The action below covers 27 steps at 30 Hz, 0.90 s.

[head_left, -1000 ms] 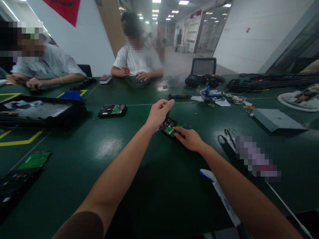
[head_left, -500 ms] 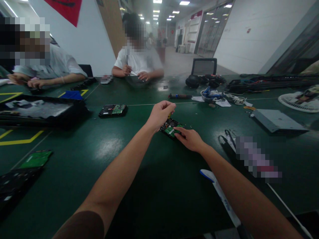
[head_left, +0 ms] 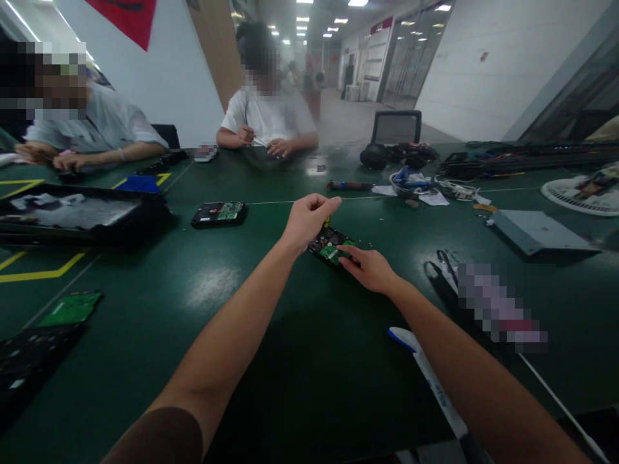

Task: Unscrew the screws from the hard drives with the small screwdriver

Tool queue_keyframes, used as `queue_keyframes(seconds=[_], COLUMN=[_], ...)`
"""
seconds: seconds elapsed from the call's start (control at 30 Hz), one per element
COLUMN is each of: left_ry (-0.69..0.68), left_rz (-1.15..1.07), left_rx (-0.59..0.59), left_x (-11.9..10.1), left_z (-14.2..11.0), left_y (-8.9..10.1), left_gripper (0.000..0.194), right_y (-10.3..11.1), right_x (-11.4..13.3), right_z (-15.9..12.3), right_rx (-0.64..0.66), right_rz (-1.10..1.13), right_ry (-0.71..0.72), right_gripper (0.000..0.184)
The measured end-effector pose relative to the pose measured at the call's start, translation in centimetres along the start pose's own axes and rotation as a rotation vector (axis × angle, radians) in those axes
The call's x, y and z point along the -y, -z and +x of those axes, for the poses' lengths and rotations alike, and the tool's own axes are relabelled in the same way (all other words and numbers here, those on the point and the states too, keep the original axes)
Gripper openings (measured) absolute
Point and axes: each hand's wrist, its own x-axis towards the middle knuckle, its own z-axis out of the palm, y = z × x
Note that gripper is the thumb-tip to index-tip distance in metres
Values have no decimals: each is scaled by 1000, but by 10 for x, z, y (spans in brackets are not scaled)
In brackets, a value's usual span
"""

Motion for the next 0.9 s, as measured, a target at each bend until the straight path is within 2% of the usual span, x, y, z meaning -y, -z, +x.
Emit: queue_keyframes(seconds=[0.2,0.4,0.53,0.7,0.9], left_ry=[41,172,167,112,148], left_rz=[16,-92,-116,-43,-84], left_rx=[27,97,110,70,154], left_x=[-3,-8,-8,-6,-10], left_z=[2,-1,-1,1,-1], left_y=[5,5,3,4,5], left_gripper=[38,34,35,35,37], right_y=[0,0,1,2,0], right_x=[0,0,1,2,0], right_z=[-1,-1,0,0,0], right_rx=[5,-7,5,13,8], right_rz=[7,-5,-2,6,-6], right_ry=[-4,-5,-9,-15,-15], right_gripper=[49,49,48,49,49])
